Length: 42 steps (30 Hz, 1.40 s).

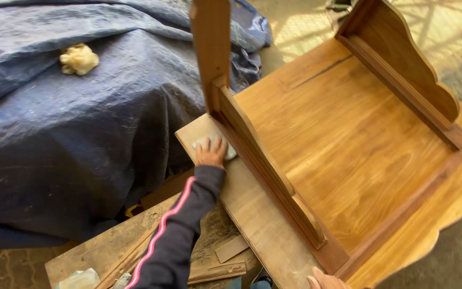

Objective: Sanding the edges and surfaces of a wooden shelf unit using sandpaper.

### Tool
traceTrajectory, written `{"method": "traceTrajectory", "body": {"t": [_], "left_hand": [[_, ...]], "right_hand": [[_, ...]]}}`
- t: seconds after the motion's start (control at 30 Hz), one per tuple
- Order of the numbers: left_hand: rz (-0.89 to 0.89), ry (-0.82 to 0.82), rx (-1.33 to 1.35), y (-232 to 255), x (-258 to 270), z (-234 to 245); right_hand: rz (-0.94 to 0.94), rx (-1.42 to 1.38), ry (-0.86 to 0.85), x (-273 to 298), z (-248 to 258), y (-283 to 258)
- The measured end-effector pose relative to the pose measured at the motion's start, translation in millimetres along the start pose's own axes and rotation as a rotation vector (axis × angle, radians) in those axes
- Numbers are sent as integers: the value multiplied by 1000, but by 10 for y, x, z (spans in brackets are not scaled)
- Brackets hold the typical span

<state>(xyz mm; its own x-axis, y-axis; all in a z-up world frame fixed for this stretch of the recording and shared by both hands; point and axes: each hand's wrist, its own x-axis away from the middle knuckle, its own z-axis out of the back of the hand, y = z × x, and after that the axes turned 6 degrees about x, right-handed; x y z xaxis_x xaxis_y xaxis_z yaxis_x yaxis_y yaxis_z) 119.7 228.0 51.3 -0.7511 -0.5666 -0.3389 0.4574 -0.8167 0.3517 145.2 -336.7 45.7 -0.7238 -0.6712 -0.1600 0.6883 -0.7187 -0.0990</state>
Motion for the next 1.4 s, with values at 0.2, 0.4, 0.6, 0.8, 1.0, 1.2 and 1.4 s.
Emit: {"method": "traceTrajectory", "body": {"t": [0.2, 0.4, 0.6, 0.8, 1.0, 1.2, 1.4], "left_hand": [[-317, -112, 131, 1681, 1348, 637], [-408, -375, 214, 1626, 1222, 790], [-331, -173, -27, 2128, 1733, 247], [-534, -294, 90, 2754, 2268, 544], [-554, -231, 281, 2672, 2064, 804], [-487, -178, 215, 2626, 2589, 570], [-491, -243, 373, 1581, 2226, 672]], "right_hand": [[-38, -126, 189, -1040, 1863, -1490], [50, -231, 248, -979, 2067, -1397], [-153, -307, 399, -567, 2330, -1155], [-320, -314, 419, -297, 2430, -903], [-217, -369, 339, -385, 2274, -1031], [-186, -366, 309, -280, 2118, -947], [-172, -310, 270, -197, 2092, -790]]}}
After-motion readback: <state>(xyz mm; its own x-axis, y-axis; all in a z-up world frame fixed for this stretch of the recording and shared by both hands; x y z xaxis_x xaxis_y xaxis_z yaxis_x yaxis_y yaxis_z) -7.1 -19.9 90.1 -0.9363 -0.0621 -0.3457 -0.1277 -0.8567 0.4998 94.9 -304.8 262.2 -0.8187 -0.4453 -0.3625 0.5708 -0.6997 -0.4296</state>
